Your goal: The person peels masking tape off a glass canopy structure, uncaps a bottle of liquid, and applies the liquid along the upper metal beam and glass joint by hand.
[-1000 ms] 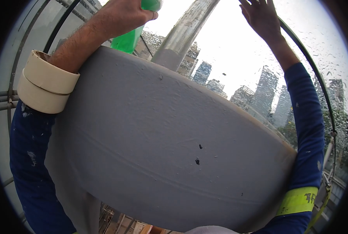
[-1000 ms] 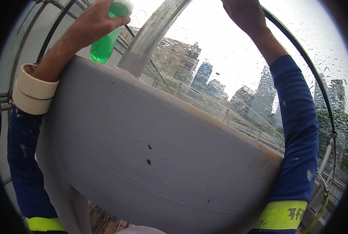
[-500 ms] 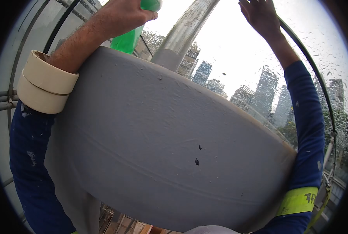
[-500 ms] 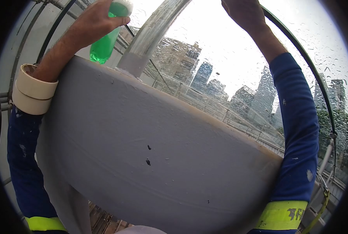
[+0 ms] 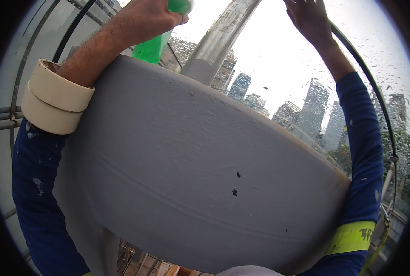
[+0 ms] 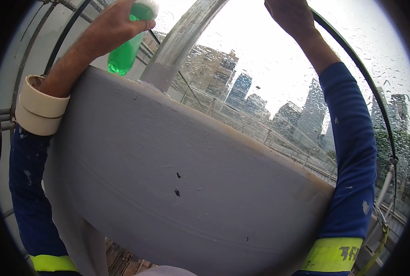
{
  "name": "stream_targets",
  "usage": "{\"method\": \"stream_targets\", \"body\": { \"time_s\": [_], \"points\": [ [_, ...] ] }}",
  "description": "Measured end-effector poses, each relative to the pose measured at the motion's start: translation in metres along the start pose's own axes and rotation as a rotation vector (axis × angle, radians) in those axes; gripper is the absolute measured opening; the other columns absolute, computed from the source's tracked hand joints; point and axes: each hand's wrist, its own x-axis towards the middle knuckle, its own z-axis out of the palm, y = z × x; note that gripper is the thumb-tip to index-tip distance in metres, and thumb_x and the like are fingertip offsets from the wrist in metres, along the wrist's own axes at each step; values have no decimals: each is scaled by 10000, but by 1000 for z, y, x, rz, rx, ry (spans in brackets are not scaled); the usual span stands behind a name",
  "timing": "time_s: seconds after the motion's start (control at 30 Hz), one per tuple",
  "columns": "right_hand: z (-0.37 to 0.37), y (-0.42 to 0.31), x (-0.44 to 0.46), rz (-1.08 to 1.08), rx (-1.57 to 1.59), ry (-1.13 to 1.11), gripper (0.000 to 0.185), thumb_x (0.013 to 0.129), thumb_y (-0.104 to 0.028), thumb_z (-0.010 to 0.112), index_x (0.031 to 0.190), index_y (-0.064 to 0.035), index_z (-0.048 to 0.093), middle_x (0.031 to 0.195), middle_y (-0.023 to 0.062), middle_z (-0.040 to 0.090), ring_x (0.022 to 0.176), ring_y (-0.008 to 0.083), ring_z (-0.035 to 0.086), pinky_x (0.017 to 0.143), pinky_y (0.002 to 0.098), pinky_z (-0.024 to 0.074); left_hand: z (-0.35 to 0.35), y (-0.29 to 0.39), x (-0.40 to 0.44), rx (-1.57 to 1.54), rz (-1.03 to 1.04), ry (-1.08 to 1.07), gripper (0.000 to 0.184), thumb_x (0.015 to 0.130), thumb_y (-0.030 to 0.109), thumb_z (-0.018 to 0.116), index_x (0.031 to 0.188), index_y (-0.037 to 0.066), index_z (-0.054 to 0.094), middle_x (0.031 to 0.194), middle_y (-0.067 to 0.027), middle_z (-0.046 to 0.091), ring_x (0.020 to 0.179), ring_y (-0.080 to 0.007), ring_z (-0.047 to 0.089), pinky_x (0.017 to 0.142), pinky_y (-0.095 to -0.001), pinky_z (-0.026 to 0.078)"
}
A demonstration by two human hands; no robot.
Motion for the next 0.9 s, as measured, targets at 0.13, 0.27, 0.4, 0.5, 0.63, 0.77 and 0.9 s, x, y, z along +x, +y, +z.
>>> {"method": "stream_targets", "body": {
  "time_s": [0.13, 0.27, 0.4, 0.5, 0.63, 0.77, 0.9],
  "points": [
    [-5, 3, -2, -12, -10, -6, 544, 890, -123, 676, 1424, -137, 572, 1630, 55, 384, 1503, 350, 314, 1254, 572, 200, -7, 8, -4, -24, -15, -55, 259, 964, 137, 623, 1109, -77, 644, 945, -168, 684, 802, -224, 652, 716, -338, 570],
    [-2, 5, -2, -14, 12, 12, 530, 892, -130, 682, 1413, -146, 582, 1631, 53, 385, 1501, 353, 315, 1250, 586, 197, -4, 5, -6, 41, -19, 18, 269, 968, 154, 631, 1090, -86, 635, 962, -168, 665, 820, -227, 636, 718, -335, 562],
    [-2, 4, -2, -10, 2, 2, 524, 890, -131, 686, 1404, -144, 587, 1628, 52, 389, 1504, 352, 308, 1247, 594, 194, -5, 6, -6, 75, -52, 19, 308, 963, 167, 642, 1095, -109, 609, 959, -180, 641, 850, -230, 624, 733, -336, 553],
    [-5, 4, -2, -7, 42, -1, 500, 885, -120, 683, 1378, -144, 605, 1628, 54, 390, 1504, 348, 304, 1243, 598, 196, -7, 5, -4, 55, -36, -18, 323, 959, 170, 640, 1100, -117, 597, 941, -181, 637, 838, -232, 621, 721, -333, 546],
    [-11, 0, 5, -6, 43, 39, 462, 884, -93, 669, 1340, -154, 630, 1578, 89, 438, 1480, 353, 328, 1224, 607, 213, 2, -8, -1, 112, 79, 107, 315, 955, 163, 631, 1086, -121, 597, 883, -159, 643, 776, -229, 622, 664, -328, 537],
    [-43, -13, 21, 132, 403, 62, 345, 898, -56, 622, 1230, -121, 690, 1417, 138, 550, 1368, 336, 460, 1149, 517, 358, -5, 2, -5, 38, 38, 39, 325, 952, 169, 642, 1085, -124, 597, 887, -166, 643, 793, -237, 626, 678, -340, 541],
    [-59, -30, 56, 394, 1069, -103, 276, 960, -74, 552, 1186, -58, 709, 1270, 171, 641, 1170, 317, 622, 1016, 426, 494, -3, 2, -3, 12, -8, -7, 351, 948, 187, 670, 1098, -122, 597, 957, -193, 641, 879, -249, 632, 757, -359, 546]
  ]
}}
